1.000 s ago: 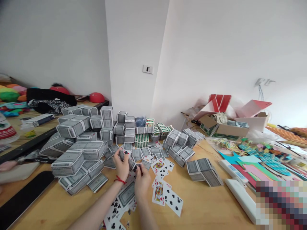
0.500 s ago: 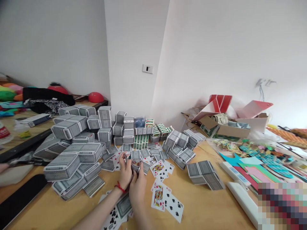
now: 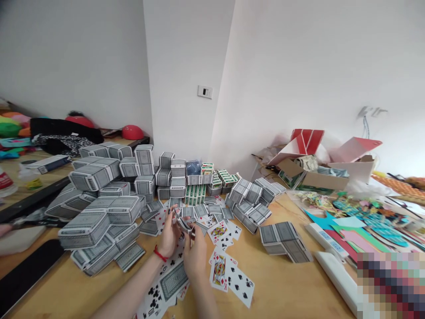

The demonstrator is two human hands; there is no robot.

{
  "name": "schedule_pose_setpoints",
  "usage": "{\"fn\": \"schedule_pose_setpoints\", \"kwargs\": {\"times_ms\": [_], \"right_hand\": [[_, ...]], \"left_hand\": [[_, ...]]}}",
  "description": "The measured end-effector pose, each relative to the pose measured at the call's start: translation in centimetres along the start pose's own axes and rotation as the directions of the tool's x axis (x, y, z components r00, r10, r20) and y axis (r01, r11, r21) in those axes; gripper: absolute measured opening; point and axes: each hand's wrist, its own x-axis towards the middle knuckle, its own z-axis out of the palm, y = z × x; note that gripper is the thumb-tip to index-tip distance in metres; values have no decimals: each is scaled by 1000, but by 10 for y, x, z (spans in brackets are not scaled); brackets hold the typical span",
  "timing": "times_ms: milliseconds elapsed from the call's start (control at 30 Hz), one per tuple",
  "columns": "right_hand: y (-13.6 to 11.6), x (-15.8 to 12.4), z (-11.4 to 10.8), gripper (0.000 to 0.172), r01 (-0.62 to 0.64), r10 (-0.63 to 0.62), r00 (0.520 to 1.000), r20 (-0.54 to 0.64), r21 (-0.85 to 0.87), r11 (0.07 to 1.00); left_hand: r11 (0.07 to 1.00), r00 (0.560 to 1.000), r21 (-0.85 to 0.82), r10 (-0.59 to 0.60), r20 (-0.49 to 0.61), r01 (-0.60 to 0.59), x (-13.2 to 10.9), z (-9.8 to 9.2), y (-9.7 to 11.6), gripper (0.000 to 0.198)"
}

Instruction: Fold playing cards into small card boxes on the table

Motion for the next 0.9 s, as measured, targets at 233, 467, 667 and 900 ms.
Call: {"fn": "schedule_pose_setpoints", "kwargs": {"times_ms": [233, 467, 667, 900], "right_hand": [[5, 2, -5, 13, 79, -80, 997, -6, -75, 994], [0, -2, -2, 35, 218, -207, 973, 103, -113, 969], [-2, -4, -1, 48, 310, -262, 941, 216, -227, 923], [3, -7, 8, 57, 363, -251, 914, 317, -367, 856]], "left_hand": [[986, 995, -142, -73, 61, 81, 2, -2, 8, 48], [990, 995, -124, -63, 74, 72, 2, -4, 5, 46], [995, 994, -36, -92, 66, 95, 0, -4, 5, 42], [983, 980, -56, -169, 109, 176, -2, -3, 8, 40]]}}
